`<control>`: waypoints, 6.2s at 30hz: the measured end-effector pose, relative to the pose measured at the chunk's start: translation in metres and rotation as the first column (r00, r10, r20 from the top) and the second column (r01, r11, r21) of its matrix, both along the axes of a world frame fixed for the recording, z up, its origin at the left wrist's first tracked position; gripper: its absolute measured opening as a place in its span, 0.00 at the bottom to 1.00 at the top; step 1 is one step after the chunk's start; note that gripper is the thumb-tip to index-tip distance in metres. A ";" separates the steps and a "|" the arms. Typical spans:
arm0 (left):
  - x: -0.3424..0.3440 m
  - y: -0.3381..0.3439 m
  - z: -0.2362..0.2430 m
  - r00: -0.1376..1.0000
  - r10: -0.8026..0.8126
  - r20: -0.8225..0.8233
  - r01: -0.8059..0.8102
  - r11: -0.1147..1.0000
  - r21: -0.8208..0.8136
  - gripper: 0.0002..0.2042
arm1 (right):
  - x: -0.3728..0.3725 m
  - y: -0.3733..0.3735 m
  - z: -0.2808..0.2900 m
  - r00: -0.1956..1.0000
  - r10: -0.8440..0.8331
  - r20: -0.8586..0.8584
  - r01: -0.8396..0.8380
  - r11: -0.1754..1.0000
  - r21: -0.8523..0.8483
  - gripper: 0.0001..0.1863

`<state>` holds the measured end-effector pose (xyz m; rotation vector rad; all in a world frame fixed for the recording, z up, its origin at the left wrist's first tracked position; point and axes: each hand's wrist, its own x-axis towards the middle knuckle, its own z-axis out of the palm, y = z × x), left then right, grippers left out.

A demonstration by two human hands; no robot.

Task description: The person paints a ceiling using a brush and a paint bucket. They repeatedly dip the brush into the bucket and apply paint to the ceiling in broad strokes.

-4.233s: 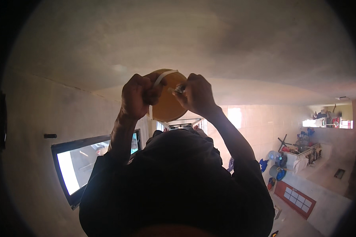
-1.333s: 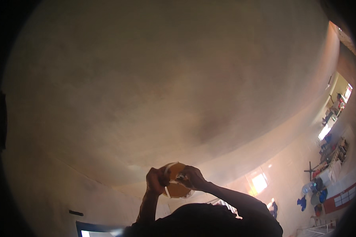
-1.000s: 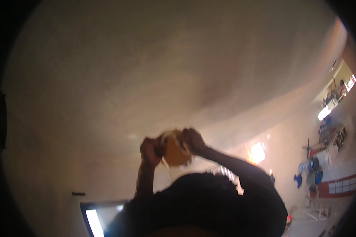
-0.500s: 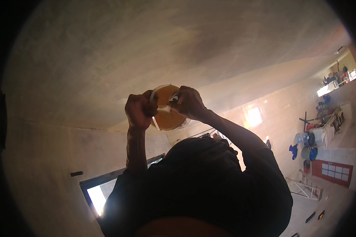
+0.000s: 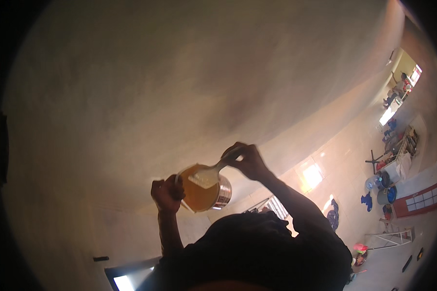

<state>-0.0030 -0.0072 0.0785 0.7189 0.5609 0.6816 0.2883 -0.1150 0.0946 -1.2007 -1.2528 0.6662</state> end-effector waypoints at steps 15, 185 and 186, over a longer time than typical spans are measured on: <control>0.018 -0.005 0.012 0.945 0.250 -0.211 -0.251 0.968 0.024 0.26 | 0.193 0.091 0.135 0.787 -0.607 -0.109 0.546 0.603 0.581 0.08; 0.004 0.008 -0.143 0.916 0.217 -0.338 -0.278 0.950 -0.145 0.17 | 0.044 0.000 -0.151 0.574 -0.511 -0.640 0.114 0.824 -0.556 0.10; 0.005 0.008 -0.146 0.908 0.216 -0.359 -0.284 0.947 -0.148 0.17 | 0.044 0.001 -0.153 0.570 -0.517 -0.638 0.111 0.818 -0.565 0.10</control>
